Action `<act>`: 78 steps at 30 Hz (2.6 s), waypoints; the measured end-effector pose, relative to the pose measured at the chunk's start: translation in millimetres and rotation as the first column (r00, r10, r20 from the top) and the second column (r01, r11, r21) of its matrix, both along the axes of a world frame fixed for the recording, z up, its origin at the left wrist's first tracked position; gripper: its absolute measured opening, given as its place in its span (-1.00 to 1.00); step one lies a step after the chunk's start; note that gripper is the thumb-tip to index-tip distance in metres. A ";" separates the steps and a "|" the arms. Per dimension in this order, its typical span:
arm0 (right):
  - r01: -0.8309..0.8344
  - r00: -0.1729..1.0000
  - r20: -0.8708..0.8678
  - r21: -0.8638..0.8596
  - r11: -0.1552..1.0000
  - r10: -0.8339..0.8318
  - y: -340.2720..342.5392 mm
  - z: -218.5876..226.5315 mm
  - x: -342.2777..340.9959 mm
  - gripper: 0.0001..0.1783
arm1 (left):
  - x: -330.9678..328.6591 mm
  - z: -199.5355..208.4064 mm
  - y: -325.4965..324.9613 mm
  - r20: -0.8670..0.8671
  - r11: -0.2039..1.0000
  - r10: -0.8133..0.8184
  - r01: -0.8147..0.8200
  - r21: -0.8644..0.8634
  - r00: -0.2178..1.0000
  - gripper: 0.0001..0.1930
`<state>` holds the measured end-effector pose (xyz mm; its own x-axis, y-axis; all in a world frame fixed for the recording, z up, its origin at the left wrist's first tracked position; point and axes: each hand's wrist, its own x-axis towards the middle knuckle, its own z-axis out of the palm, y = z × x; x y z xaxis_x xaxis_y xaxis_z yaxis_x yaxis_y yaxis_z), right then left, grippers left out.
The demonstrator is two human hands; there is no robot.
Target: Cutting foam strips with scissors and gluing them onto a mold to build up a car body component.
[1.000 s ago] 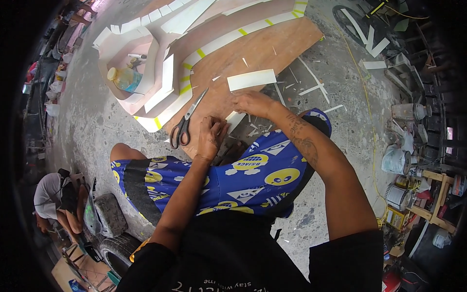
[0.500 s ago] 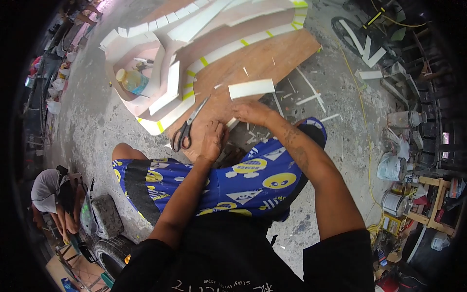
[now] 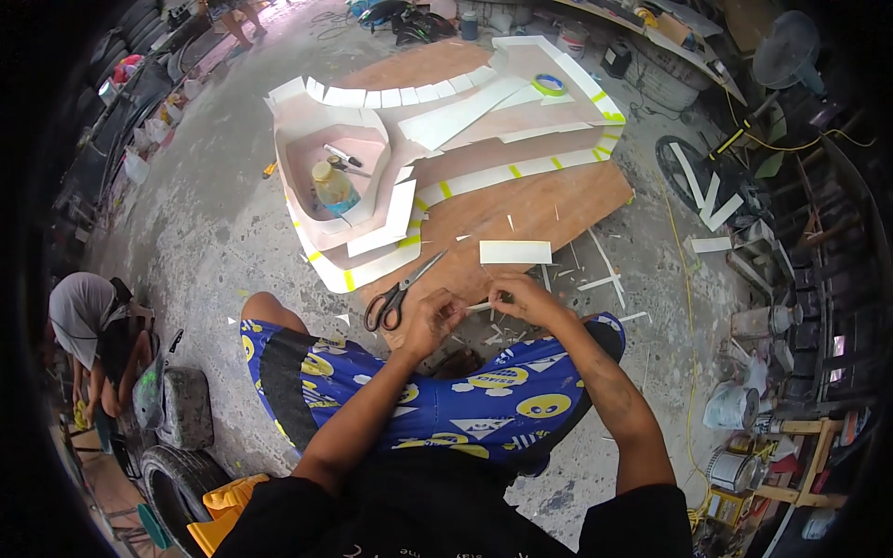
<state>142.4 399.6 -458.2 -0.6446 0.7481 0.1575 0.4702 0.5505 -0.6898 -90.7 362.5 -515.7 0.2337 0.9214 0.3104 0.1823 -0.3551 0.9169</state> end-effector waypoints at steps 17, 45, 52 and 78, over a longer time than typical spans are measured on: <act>0.168 0.829 -0.273 -0.712 0.682 -0.489 -68.3 65.3 -126.5 -0.66 | -138.7 103.6 -61.0 0.366 0.742 0.145 0.144 -0.655 0.919 -0.79; -0.088 0.799 -0.372 -0.850 0.520 -0.473 -54.0 111.9 -207.1 -0.70 | -197.1 126.4 -67.5 0.045 0.983 0.175 -0.176 0.041 0.984 -0.81; 0.085 0.867 -0.277 -0.737 0.671 -0.415 -79.3 120.3 -187.4 -0.67 | -190.3 169.7 -90.5 0.111 0.958 0.167 -0.135 -0.252 0.980 -0.69; 0.020 0.856 -0.341 -0.731 0.682 -0.390 -43.1 86.7 -201.7 -0.72 | -182.8 154.6 -72.1 0.040 0.833 0.289 -0.231 -0.503 0.956 -0.79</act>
